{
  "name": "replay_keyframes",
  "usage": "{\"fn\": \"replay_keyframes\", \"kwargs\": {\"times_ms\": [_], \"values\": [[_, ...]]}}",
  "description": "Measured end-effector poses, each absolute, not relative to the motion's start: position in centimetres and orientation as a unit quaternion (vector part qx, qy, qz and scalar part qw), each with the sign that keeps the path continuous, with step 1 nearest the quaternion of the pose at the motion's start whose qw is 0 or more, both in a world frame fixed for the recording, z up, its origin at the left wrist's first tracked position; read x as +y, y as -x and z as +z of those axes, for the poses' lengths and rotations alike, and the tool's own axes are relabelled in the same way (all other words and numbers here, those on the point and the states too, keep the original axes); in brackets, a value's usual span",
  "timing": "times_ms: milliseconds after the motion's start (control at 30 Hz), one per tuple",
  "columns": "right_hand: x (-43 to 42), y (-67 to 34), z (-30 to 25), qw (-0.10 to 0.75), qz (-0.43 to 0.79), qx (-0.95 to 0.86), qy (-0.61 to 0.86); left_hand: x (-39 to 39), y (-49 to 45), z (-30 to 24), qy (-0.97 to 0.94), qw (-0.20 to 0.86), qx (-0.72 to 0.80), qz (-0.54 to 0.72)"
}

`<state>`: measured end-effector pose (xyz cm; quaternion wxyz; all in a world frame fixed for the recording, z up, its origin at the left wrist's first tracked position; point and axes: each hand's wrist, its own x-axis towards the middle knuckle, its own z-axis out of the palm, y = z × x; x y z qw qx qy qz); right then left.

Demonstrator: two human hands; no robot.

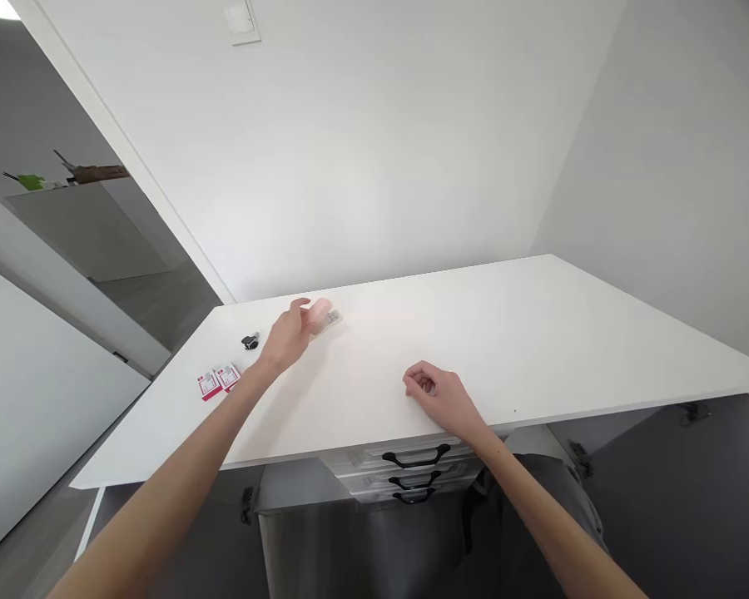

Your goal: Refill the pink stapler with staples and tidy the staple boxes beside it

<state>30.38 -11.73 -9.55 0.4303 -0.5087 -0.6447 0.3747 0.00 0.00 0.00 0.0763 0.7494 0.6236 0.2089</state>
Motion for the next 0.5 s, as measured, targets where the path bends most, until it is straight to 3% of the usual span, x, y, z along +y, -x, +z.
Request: {"fn": "replay_keyframes", "kwargs": {"times_ms": [200, 367, 500], "values": [[-11.4, -30.7, -9.8, 0.458, 0.405, -0.626, 0.485, -2.9, -3.7, 1.8, -0.815, 0.240, 0.462, 0.254], [-11.0, -32.6, -7.7, 0.535, 0.402, -0.588, 0.454, -4.8, -6.0, 3.4, -0.806, 0.428, 0.359, 0.199], [-11.7, -34.3, -3.4, 0.480, 0.419, -0.671, 0.379, -5.5, -7.5, 3.5, -0.762, 0.568, 0.278, 0.137]]}}
